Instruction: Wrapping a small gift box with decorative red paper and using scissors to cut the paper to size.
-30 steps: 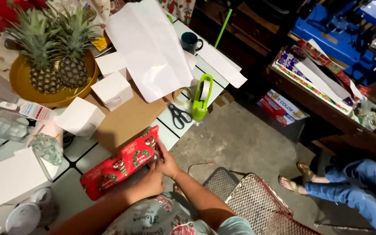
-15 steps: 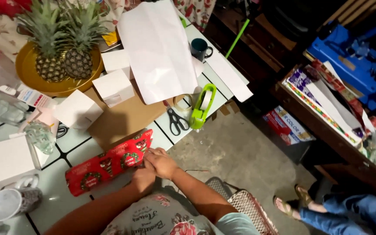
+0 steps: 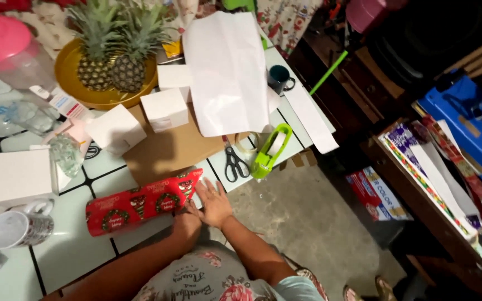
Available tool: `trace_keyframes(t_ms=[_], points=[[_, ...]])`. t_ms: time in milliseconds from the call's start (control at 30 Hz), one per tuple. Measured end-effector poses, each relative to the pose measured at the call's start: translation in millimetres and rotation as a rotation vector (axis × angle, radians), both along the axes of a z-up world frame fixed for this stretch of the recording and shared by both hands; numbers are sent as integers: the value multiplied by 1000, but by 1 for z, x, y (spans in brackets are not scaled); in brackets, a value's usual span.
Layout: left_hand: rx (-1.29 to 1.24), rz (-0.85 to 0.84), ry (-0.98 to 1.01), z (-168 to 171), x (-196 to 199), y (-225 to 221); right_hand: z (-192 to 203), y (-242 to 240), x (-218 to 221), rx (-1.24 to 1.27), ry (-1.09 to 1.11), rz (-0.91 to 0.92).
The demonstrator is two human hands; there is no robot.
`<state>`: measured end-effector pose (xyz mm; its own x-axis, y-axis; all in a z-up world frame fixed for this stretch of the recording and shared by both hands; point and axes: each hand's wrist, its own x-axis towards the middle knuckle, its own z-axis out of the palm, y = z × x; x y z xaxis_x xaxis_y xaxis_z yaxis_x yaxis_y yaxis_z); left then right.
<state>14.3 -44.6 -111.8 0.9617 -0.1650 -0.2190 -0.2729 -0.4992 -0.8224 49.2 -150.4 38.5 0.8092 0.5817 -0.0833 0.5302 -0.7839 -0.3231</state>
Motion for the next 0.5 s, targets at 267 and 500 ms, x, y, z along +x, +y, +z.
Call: trace_keyframes(t_ms=[267,500], points=[[-1189,205,-485,4,6,-6,44,6,-6,-120,154,-110],[-1313,-243,-285,143,13,70,-6,15,-5,-77,170,-173]])
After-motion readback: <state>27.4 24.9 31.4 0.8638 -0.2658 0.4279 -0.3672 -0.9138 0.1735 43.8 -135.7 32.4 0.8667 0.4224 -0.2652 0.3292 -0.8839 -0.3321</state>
